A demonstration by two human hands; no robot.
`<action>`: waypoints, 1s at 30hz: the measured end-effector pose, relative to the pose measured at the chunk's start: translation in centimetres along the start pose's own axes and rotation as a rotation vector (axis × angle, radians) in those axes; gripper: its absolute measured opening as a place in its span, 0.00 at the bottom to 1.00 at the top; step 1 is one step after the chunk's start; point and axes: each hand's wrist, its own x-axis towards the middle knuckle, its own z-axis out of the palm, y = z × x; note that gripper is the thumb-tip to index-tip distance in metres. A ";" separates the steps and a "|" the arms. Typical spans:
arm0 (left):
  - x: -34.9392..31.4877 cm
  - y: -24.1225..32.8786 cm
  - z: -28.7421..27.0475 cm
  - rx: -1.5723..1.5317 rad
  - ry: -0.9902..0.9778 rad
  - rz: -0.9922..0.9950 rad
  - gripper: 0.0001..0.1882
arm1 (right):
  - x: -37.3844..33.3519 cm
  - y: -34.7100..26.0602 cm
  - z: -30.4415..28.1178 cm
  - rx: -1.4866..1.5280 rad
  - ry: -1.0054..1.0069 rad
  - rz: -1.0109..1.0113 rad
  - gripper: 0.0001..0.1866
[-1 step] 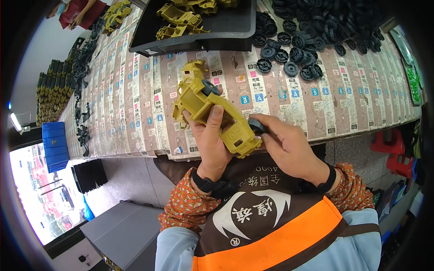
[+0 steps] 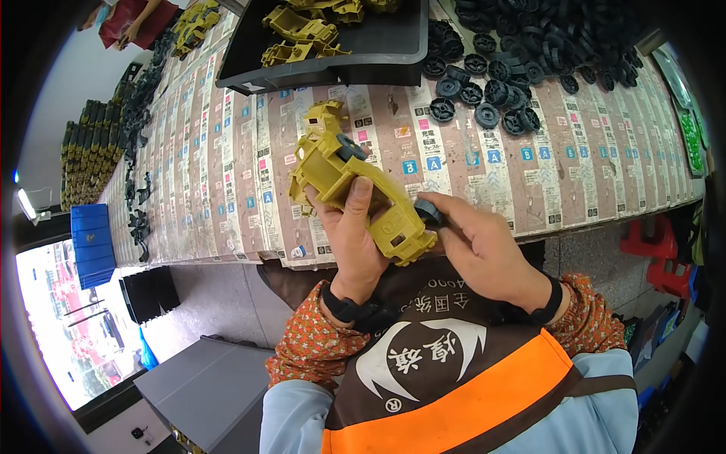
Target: The person assembles yellow plastic toy excavators by hand. They pick up a yellow body frame and attach black wheels to the designated slots, repeating this process for multiple units. The person works at a table covered with a patterned cloth, surrounded by piles of loose parts and finished toys.
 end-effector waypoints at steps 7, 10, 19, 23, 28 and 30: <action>-0.5 -0.2 1.0 0.050 0.065 0.139 0.28 | -0.8 1.1 0.6 -0.095 -0.060 -0.105 0.37; -0.5 -0.3 1.2 0.018 0.046 0.137 0.29 | -0.6 0.6 0.3 -0.068 -0.131 -0.016 0.37; 0.1 1.5 -0.8 0.294 -0.062 -0.119 0.21 | 6.2 0.1 -7.2 -0.873 0.272 -0.278 0.10; -0.4 4.3 -2.2 0.118 -0.192 -0.350 0.25 | 9.5 3.9 -9.0 -1.343 0.259 -0.246 0.09; 0.0 7.4 -0.6 0.305 -0.308 -0.554 0.20 | 9.9 7.1 -8.2 -1.223 0.330 -0.444 0.13; 0.1 6.9 0.1 0.384 -0.340 -0.519 0.23 | 9.2 6.3 -8.8 -1.181 0.290 -0.420 0.15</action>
